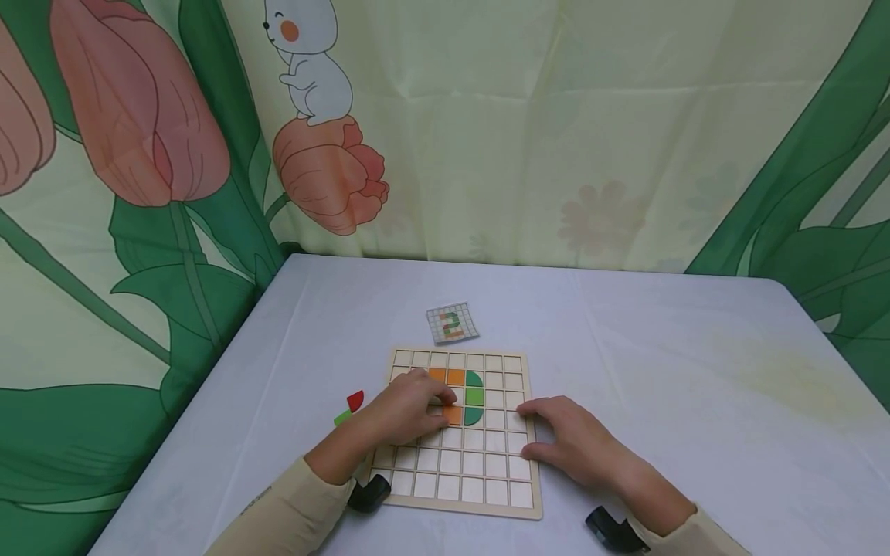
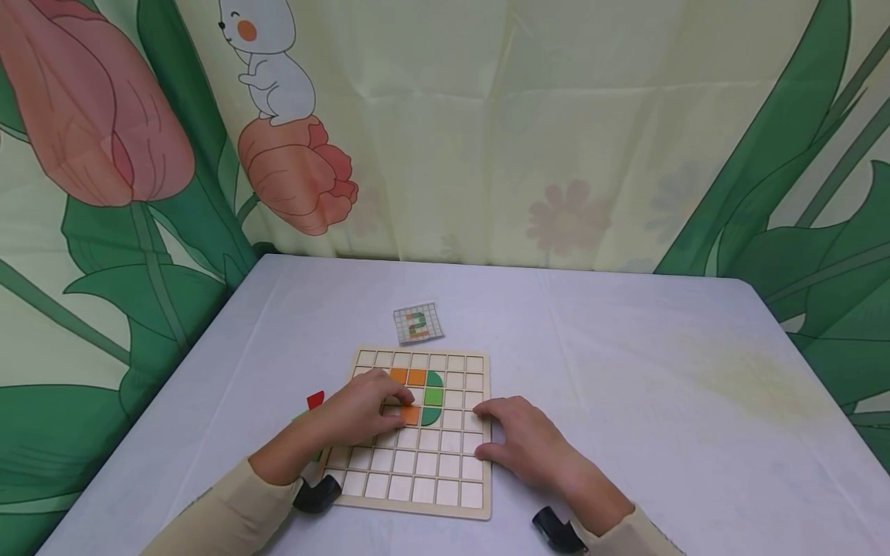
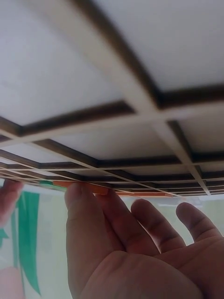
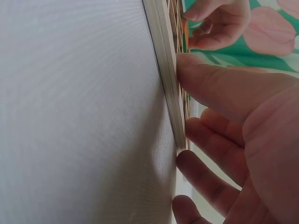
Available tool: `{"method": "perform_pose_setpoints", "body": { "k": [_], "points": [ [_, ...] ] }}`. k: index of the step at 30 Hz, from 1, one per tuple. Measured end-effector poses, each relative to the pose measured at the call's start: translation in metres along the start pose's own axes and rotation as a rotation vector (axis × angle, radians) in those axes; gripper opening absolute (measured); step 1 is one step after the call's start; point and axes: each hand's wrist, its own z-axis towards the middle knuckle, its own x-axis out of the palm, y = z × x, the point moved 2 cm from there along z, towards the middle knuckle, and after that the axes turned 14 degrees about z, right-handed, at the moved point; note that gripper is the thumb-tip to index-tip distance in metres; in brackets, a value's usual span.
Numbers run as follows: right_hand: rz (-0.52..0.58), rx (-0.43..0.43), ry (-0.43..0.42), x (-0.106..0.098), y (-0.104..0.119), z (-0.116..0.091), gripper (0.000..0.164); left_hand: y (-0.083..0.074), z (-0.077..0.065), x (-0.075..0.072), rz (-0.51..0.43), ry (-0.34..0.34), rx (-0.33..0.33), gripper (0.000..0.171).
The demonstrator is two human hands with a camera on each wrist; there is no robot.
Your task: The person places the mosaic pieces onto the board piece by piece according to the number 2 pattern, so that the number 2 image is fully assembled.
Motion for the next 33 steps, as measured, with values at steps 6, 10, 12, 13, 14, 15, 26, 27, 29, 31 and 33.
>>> {"method": "perform_pose_setpoints", "body": {
  "k": [6,10,12,13,14,15,26,27,29,31,33],
  "points": [
    [-0.005,-0.003,-0.003,0.0,0.0,0.0,0.049,0.0,0.001,0.0,0.01,-0.016,0.015,0.022],
    [-0.002,-0.004,-0.006,0.0,-0.001,0.0,0.049,-0.001,0.0,0.0,0.012,-0.03,0.019,0.022],
    [0.001,-0.009,-0.008,0.0,-0.001,0.0,0.049,-0.001,-0.001,-0.001,0.009,-0.034,0.012,0.022],
    [0.002,-0.013,-0.008,0.0,-0.001,0.0,0.049,-0.001,-0.002,-0.002,0.002,-0.034,0.007,0.022],
    [0.002,-0.017,-0.008,0.0,-0.001,0.0,0.049,-0.001,-0.003,-0.003,-0.004,-0.033,0.002,0.023],
    [0.003,-0.02,-0.008,0.0,-0.001,0.0,0.049,0.0,-0.003,-0.005,-0.012,-0.033,-0.004,0.023],
    [0.009,0.0,-0.003,0.0,0.0,0.0,0.049,0.026,-0.024,-0.022,-0.062,-0.077,-0.166,0.026],
    [0.009,-0.001,-0.003,0.0,0.0,0.0,0.049,0.029,-0.027,-0.023,-0.063,-0.08,-0.192,0.026],
    [0.01,0.002,-0.001,0.0,0.0,0.0,0.049,0.036,-0.032,-0.024,-0.068,-0.078,-0.246,0.027],
    [0.013,0.008,0.0,0.0,0.001,0.0,0.049,0.042,-0.037,-0.024,-0.077,-0.074,-0.301,0.028],
    [0.018,0.016,0.002,0.001,0.001,0.0,0.049,0.048,-0.043,-0.024,-0.091,-0.072,-0.339,0.03]
  ]
}}
